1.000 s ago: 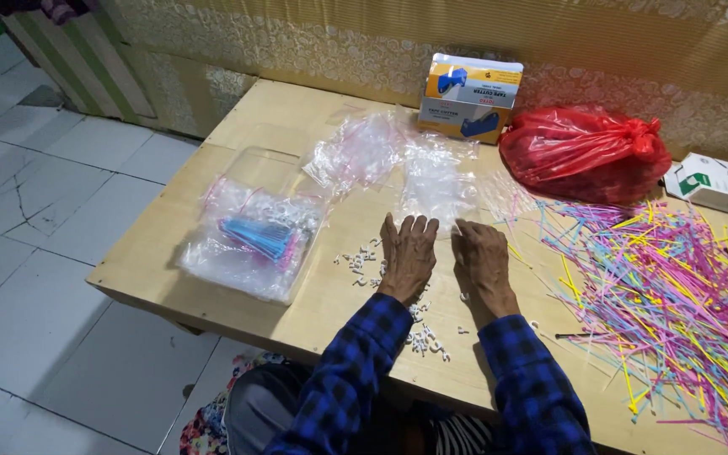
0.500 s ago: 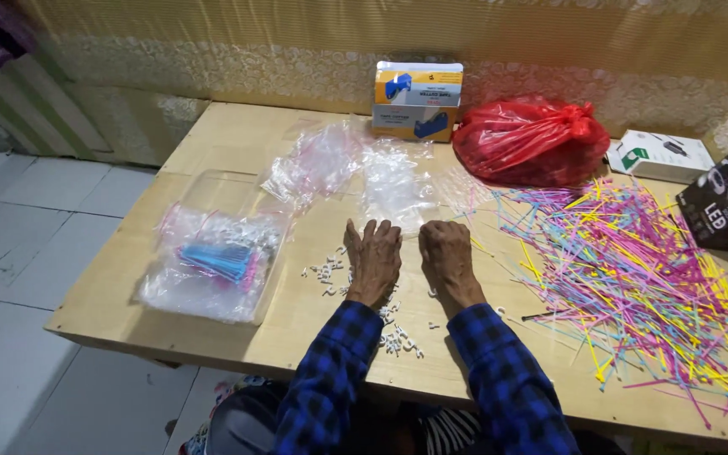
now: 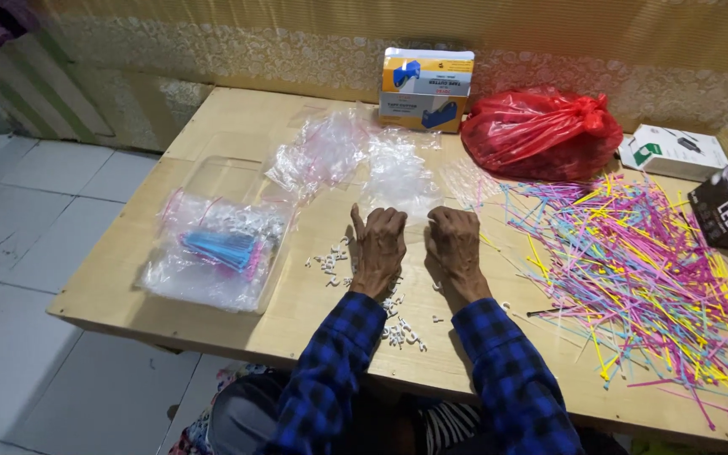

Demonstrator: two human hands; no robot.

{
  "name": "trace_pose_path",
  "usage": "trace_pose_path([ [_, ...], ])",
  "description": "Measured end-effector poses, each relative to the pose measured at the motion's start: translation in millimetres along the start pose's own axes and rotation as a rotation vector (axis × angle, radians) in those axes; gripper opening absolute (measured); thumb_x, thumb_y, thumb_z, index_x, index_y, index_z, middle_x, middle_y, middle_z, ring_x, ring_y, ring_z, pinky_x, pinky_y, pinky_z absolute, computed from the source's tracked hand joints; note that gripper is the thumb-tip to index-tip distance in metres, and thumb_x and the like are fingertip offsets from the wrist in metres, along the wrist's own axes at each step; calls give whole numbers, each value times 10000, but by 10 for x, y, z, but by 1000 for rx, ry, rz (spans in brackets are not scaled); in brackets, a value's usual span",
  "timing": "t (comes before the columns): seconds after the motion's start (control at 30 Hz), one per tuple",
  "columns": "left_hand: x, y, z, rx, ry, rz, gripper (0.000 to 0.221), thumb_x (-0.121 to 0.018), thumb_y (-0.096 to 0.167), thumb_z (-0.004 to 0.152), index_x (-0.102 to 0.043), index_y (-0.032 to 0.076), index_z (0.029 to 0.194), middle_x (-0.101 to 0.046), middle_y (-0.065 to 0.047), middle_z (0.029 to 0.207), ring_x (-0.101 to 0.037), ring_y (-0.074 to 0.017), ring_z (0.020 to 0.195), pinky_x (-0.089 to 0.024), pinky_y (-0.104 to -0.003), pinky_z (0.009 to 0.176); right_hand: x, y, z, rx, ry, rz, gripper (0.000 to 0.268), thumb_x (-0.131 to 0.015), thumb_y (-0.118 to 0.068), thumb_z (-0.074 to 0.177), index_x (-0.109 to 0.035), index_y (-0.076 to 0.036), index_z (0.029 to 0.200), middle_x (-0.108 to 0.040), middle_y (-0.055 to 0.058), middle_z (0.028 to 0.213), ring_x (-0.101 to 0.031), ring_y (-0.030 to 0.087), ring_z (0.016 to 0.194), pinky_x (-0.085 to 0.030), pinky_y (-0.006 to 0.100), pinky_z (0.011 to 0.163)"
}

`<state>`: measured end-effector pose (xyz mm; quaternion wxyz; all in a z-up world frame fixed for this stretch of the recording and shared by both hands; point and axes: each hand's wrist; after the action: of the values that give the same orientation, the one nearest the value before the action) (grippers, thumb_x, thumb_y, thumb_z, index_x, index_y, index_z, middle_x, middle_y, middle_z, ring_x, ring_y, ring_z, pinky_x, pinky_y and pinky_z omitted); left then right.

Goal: Attaching small white plastic clips onto colored cable ties at a workbench.

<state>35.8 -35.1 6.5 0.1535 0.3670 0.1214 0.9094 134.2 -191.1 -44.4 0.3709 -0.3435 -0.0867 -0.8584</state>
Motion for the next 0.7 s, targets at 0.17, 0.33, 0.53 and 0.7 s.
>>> trace_pose_path([
  [0.17, -98, -25, -8, 26, 72, -20, 45, -630, 146, 938, -656, 174, 961, -649, -6, 892, -685, -227, 957, -300, -640, 1154, 89, 8, 16, -48, 78, 38, 232, -769, -162, 776, -649, -187, 972, -677, 44, 1023, -675, 264, 996, -469, 387, 940],
  [0.33, 243, 219, 67, 29, 75, -117, 223, -739, 257, 890, -681, 63, 983, -634, -178, 1202, -595, -395, 1199, -235, -704, 1140, 323, -154, 130, -74, 173, 179, 138, -720, -72, 882, -658, -151, 976, -683, 94, 1162, -670, 323, 1060, -480, 425, 951],
  [0.53, -274, -54, -50, -14, 122, -101, 173, -702, 248, 952, -642, 129, 841, -613, -66, 1030, -626, -305, 1051, -385, -554, 1083, 334, -211, 198, -78, 309, 216, 91, -733, -107, 925, -691, -188, 935, -657, 68, 1276, -637, 313, 1186, -477, 409, 989],
  [0.7, -78, 71, -15, -55, 235, -25, 224, -733, 264, 917, -605, 190, 748, -539, 2, 842, -594, -221, 734, -452, -371, 831, 306, -121, 131, -636, 134, 572, 505, -696, -57, 873, -527, -96, 1348, -756, 173, 942, -754, 324, 735, -609, 366, 615],
])
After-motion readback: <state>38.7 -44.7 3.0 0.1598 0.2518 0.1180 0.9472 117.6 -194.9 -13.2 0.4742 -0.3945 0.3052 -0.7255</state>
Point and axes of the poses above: each hand's wrist, its own z-axis towards the middle knuckle, its own x-axis out of the back of the hand, y = z × x
